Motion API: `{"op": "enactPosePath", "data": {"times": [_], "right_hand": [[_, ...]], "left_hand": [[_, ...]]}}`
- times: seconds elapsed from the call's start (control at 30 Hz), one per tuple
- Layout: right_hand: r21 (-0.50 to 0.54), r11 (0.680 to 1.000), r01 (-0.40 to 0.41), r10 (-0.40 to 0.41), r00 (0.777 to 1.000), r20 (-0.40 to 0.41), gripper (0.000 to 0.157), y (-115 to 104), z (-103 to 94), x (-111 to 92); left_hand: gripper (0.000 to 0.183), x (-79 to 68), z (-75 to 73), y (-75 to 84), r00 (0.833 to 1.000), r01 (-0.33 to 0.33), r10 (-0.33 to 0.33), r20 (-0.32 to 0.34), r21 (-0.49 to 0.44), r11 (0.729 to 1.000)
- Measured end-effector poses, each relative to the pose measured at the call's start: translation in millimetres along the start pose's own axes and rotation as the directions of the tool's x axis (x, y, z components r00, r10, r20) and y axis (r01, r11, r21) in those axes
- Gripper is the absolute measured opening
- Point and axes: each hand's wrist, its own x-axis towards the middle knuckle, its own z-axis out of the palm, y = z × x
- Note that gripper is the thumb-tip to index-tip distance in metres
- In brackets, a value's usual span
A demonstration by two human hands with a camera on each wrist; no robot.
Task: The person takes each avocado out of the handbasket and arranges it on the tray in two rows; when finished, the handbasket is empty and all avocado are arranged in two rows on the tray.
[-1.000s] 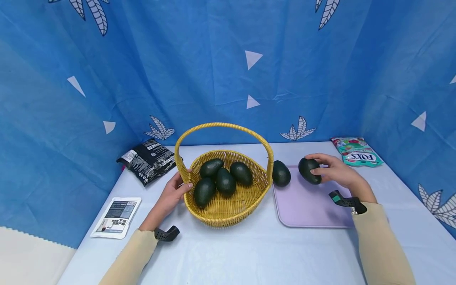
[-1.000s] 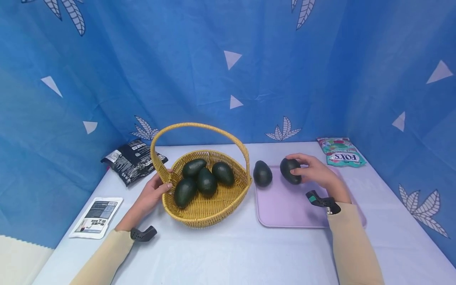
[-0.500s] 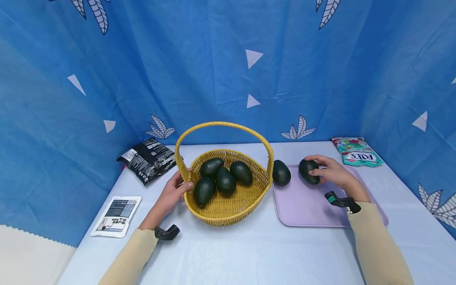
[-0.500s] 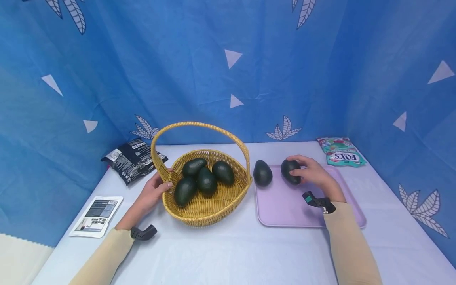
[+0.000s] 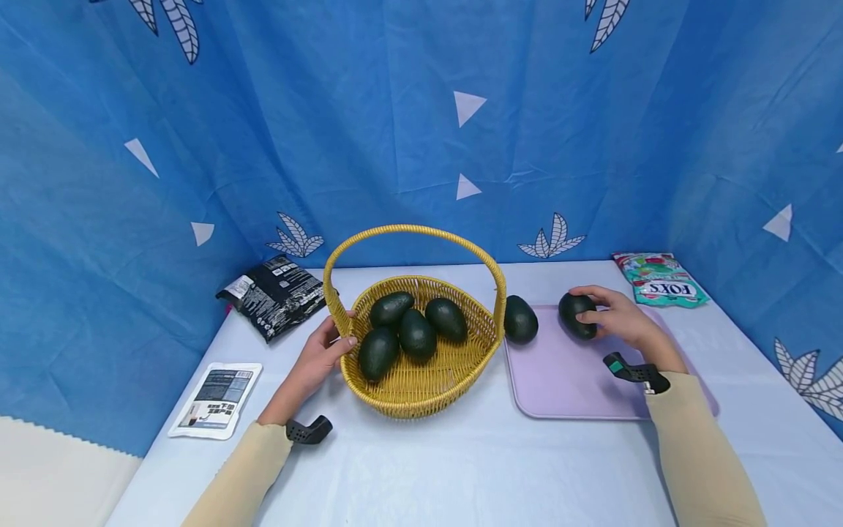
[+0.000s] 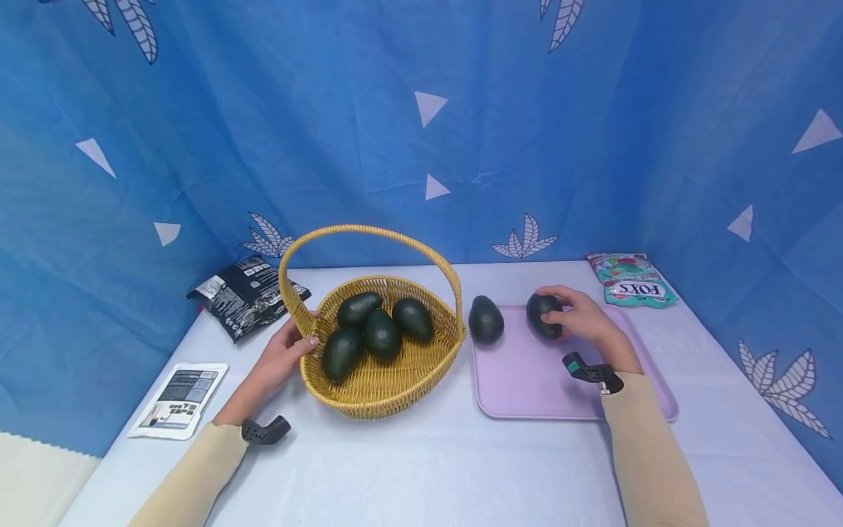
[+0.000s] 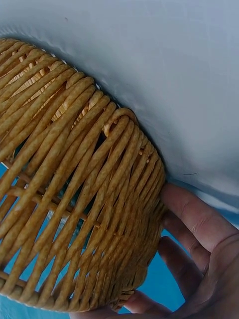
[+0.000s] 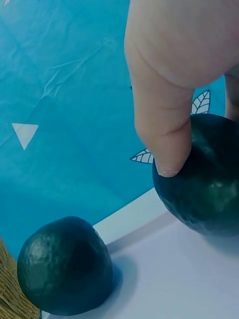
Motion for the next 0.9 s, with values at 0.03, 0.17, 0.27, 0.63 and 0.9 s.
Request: {"op": "enactPosePath", "data": {"times": [0.03, 0.17, 0.27, 0.63, 0.9], "right_hand": [[-0.002, 1.000, -0.003, 0.003, 1.000, -0.003, 0.061, 0.2, -0.4, -0.2], [-0.005, 1.000, -0.011, 0.011, 1.000, -0.013, 0.060, 0.8, -1.7, -0.6], [-0.011, 1.000, -0.018, 0.018, 1.000, -0.019, 0.061, 1.3, -2.5, -0.9], [-0.052, 0.999, -0.015, 0.014, 1.000, -0.023, 0.067, 1.7, 0.6, 4.0], [-0.032, 0.999, -0.002, 0.002, 1.000, -0.008, 0.070, 1.4, 0.4, 2.4]], "left_hand": [[0.057, -0.2, -0.1, 0.0, 1.000, 0.001, -0.001, 0.001, 0.000, 1.000], [0.057, -0.4, 0.2, -0.1, 1.000, 0.003, -0.003, 0.002, 0.000, 1.000], [0.057, -1.0, 0.4, 1.4, 1.000, -0.005, 0.005, 0.004, 0.004, 1.000], [0.057, -0.1, 0.4, 0.7, 1.000, -0.005, 0.005, -0.001, 0.009, 1.000], [0.057, -0.1, 0.5, 1.0, 1.000, -0.018, 0.018, 0.001, 0.008, 1.000]]}}
